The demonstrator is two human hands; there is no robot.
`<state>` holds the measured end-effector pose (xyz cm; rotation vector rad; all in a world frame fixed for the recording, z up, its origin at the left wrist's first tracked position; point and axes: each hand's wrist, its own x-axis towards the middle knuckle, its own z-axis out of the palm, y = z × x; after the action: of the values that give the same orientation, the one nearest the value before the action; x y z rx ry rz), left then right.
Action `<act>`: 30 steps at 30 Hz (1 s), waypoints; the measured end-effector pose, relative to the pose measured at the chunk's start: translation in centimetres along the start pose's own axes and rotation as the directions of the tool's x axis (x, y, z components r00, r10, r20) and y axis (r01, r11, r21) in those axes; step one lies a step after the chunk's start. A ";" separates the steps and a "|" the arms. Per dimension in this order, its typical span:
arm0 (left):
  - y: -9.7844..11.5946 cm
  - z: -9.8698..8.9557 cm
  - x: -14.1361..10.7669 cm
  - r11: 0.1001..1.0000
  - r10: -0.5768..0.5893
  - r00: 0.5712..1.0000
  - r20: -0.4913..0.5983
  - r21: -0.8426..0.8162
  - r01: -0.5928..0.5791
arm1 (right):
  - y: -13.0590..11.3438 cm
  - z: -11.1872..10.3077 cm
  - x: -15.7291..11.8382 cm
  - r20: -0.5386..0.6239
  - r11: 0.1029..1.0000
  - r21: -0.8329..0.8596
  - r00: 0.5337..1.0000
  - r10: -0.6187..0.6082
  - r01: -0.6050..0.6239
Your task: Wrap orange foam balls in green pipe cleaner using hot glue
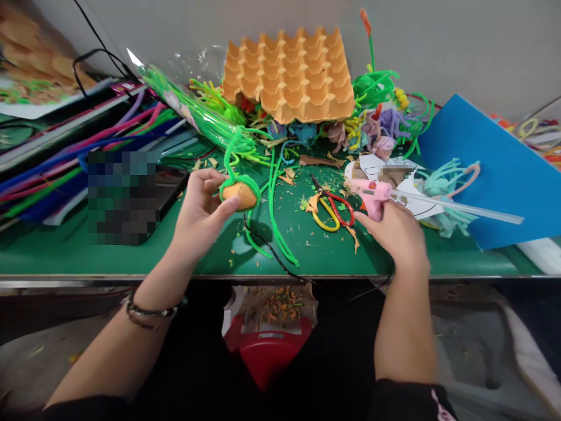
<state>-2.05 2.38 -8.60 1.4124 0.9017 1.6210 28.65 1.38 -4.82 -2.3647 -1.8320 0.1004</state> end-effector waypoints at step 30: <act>0.9 1.4 -1.4 0.998 -0.053 0.988 0.148 0.025 0.049 | -7.5 1.1 -4.8 -0.423 0.690 0.636 0.904 -0.065 0.347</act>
<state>-0.64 0.71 -8.23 1.4920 0.8633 1.4510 20.05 -1.38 -4.95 -1.5052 -1.4944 0.2546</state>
